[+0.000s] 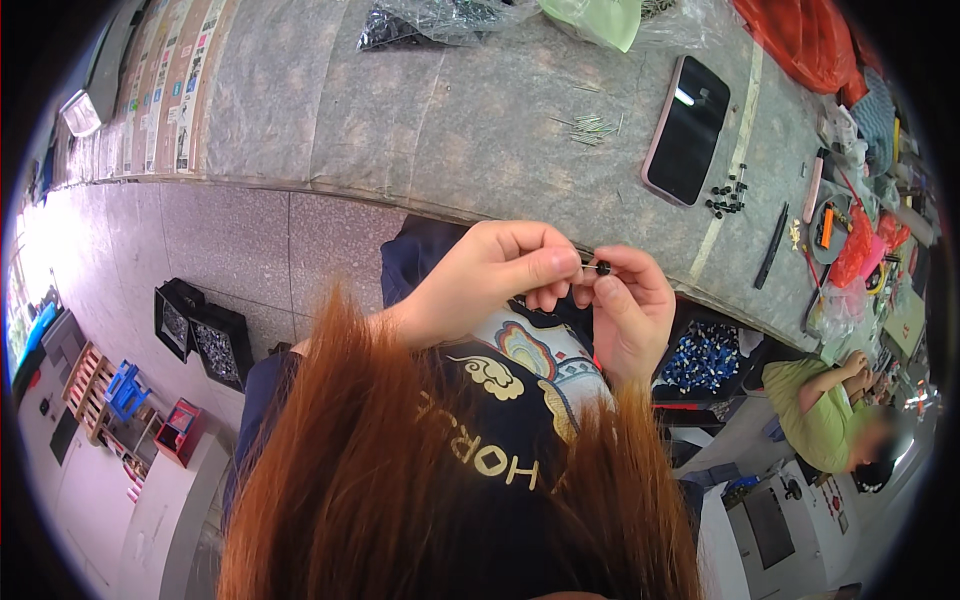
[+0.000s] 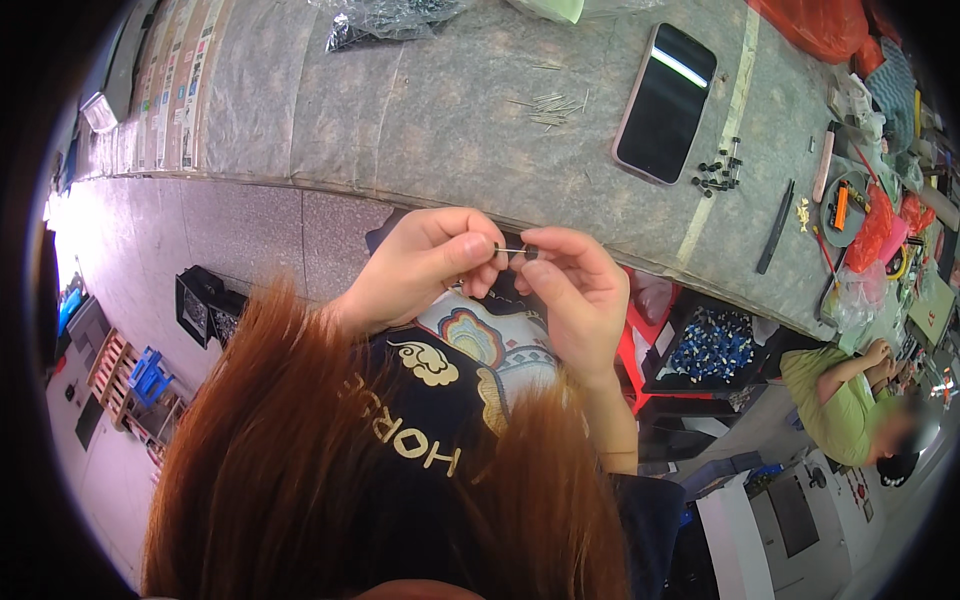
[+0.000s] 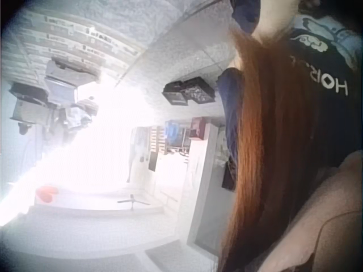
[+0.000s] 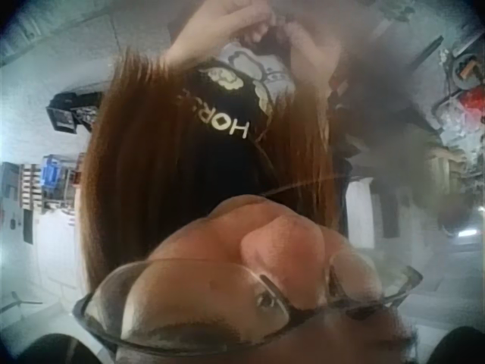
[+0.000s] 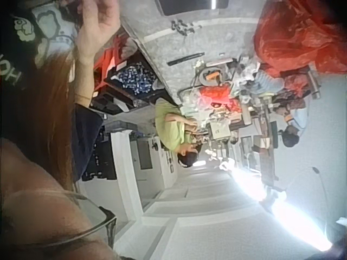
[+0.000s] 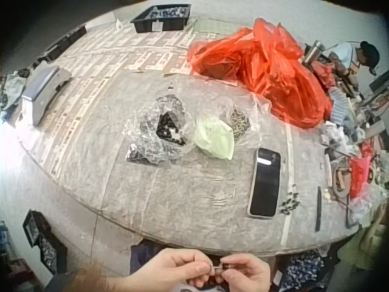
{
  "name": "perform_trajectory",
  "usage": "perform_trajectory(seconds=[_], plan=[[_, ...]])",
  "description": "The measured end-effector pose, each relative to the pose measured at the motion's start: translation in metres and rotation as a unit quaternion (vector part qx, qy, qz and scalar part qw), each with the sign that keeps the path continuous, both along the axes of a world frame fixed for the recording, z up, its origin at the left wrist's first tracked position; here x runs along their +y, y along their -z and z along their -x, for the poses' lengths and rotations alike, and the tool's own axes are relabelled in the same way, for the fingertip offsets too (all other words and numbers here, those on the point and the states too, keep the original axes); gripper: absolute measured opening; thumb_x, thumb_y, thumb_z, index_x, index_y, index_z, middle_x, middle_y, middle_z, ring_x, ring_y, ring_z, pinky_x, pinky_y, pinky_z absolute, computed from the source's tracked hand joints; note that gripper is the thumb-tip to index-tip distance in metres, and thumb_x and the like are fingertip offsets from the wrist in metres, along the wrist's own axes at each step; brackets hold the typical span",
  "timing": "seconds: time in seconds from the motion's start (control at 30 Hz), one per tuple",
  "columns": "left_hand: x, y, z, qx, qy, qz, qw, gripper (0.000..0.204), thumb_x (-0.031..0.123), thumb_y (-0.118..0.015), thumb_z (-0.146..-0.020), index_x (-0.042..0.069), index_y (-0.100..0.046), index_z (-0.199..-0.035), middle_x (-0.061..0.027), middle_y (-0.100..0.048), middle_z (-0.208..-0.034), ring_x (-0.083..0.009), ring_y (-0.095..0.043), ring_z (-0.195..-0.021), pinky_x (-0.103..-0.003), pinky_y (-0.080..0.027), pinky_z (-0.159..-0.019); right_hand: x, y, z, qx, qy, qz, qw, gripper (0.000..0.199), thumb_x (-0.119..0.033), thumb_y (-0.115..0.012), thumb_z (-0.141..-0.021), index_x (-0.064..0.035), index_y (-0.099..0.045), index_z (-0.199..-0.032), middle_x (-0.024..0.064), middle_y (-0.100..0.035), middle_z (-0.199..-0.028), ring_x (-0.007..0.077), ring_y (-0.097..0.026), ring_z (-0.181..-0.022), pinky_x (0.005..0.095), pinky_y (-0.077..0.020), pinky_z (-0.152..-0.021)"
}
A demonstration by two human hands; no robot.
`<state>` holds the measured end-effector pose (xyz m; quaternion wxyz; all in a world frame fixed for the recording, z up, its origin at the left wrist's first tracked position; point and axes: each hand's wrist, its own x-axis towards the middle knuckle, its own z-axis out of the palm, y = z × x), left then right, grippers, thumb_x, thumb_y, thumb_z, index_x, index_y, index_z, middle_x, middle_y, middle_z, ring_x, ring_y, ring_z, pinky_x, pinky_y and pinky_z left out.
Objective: Inserting small metal pins into black plastic component housings at an industrial assembly table.
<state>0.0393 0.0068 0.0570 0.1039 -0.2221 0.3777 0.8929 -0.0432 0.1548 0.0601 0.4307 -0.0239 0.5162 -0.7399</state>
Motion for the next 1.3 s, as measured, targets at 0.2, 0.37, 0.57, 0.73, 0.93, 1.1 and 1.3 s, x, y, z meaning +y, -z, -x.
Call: perform_trajectory(seconds=[0.2,0.37,0.57,0.73,0.93,1.1,1.3], plan=[[0.007,0.006,0.003,-0.058,-0.006,-0.144,0.988,0.029,0.026,-0.043,-0.088,0.001,-0.055,-0.082,-0.0001,-0.051,-0.067,-0.0068,-0.047,-0.060,-0.018,-0.039,-0.055,0.001,-0.008,-0.003,0.127,0.002,-0.066,0.990,0.021,0.008,-0.056,-0.072,0.0036,-0.054,-0.093,0.0055,-0.056,-0.083,0.0088,-0.053,-0.073,0.0194,-0.0423,-0.067],[0.007,0.008,0.001,-0.046,-0.001,-0.176,0.983,0.030,0.028,-0.043,-0.088,0.002,-0.053,-0.076,0.0005,-0.049,-0.065,-0.0063,-0.045,-0.058,-0.018,-0.038,-0.054,-0.002,-0.008,-0.001,0.145,0.008,-0.089,0.985,0.019,0.007,-0.055,-0.073,0.0031,-0.054,-0.092,0.0051,-0.056,-0.082,0.0090,-0.054,-0.075,0.0201,-0.0431,-0.068],[0.004,0.017,0.003,-0.074,0.004,-0.143,0.987,0.029,0.027,-0.041,-0.088,0.003,-0.052,-0.076,0.0007,-0.047,-0.065,-0.0059,-0.044,-0.058,-0.018,-0.037,-0.052,-0.005,0.015,0.007,-0.026,0.006,-0.018,0.999,0.013,0.001,-0.054,-0.076,0.0035,-0.054,-0.089,0.0076,-0.058,-0.076,0.0107,-0.053,-0.065,0.0209,-0.0427,-0.060],[0.009,0.008,0.008,-0.027,-0.066,0.070,0.995,0.019,0.016,-0.046,-0.086,-0.001,-0.051,-0.092,-0.0028,-0.050,-0.074,-0.0093,-0.050,-0.068,-0.021,-0.041,-0.059,-0.010,0.015,0.005,0.008,0.036,-0.041,0.998,0.013,0.000,-0.054,-0.076,0.0034,-0.053,-0.089,0.0080,-0.058,-0.076,0.0109,-0.053,-0.065,0.0212,-0.0423,-0.060],[0.009,0.002,0.003,0.007,-0.060,0.191,0.980,0.022,0.003,-0.058,-0.076,-0.002,-0.053,-0.096,-0.0069,-0.058,-0.086,-0.0107,-0.055,-0.078,-0.022,-0.045,-0.068,-0.009,0.013,0.010,-0.075,0.009,0.037,0.996,0.013,-0.006,-0.052,-0.080,0.0026,-0.053,-0.091,0.0071,-0.056,-0.074,0.0118,-0.051,-0.064,0.0233,-0.0413,-0.060],[0.011,-0.007,0.004,0.057,-0.069,0.345,0.934,0.020,0.004,-0.061,-0.073,-0.001,-0.057,-0.091,-0.0062,-0.060,-0.082,-0.0102,-0.056,-0.074,-0.022,-0.045,-0.067,-0.008,0.015,0.012,-0.185,-0.022,0.112,0.976,0.014,-0.010,-0.049,-0.083,0.0010,-0.052,-0.092,0.0060,-0.053,-0.072,0.0127,-0.049,-0.064,0.0249,-0.0405,-0.059],[0.010,-0.007,0.004,0.083,-0.072,0.413,0.904,0.017,0.006,-0.064,-0.070,0.001,-0.059,-0.086,-0.0068,-0.061,-0.080,-0.0115,-0.057,-0.070,-0.022,-0.046,-0.064,-0.004,0.021,0.012,-0.290,-0.046,0.165,0.941,0.017,-0.014,-0.050,-0.083,-0.0021,-0.051,-0.095,0.0053,-0.053,-0.072,0.0127,-0.049,-0.064,0.0258,-0.0399,-0.059]])
